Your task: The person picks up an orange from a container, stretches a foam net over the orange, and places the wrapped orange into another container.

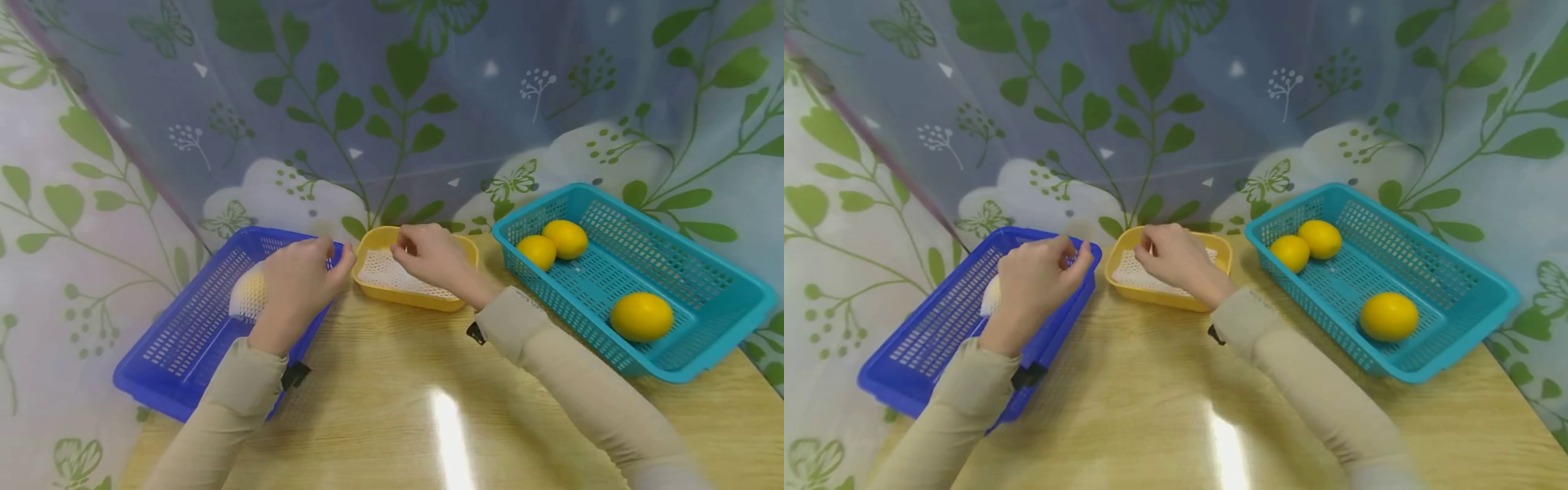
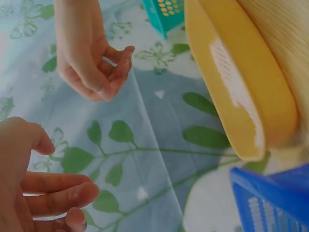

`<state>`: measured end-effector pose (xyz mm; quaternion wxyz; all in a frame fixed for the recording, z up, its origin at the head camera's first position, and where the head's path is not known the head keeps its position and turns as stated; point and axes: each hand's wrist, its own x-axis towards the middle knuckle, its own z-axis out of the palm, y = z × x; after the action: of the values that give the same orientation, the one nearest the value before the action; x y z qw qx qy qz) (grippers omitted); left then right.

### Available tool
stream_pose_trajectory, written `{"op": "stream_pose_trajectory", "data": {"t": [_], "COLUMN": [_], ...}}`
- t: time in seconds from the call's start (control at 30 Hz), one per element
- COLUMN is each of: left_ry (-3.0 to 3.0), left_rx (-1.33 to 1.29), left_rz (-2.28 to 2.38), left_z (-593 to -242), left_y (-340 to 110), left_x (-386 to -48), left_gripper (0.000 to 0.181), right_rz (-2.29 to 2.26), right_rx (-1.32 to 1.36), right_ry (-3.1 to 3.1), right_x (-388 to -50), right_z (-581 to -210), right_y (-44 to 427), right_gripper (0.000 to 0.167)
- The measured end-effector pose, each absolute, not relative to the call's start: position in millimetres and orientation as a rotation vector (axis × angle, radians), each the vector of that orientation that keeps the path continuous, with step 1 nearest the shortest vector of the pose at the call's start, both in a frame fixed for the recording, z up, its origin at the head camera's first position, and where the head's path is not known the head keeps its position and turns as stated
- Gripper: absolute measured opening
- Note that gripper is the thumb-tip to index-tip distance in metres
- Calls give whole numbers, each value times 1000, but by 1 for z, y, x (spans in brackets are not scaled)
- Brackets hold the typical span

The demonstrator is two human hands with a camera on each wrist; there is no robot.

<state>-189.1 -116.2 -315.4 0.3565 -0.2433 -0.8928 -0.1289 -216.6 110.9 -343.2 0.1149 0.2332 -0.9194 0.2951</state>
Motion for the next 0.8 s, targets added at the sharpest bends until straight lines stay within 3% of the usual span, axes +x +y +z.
{"op": "stream_pose_trajectory", "data": {"t": [0.33, 0.8], "left_ry": [-2152, -2476], "left_rx": [-615, -723], "left_rz": [-307, -429], "left_z": [-322, -330], "left_y": [-61, 35], "left_x": [-187, -174], "left_gripper": [31, 31], "right_rz": [809, 1000], "right_rx": [438, 111], "right_ry": [-2840, -3003], "right_x": [-232, -247], "right_z": [-326, -323], "right_y": [200, 323], "right_gripper": [23, 38]}}
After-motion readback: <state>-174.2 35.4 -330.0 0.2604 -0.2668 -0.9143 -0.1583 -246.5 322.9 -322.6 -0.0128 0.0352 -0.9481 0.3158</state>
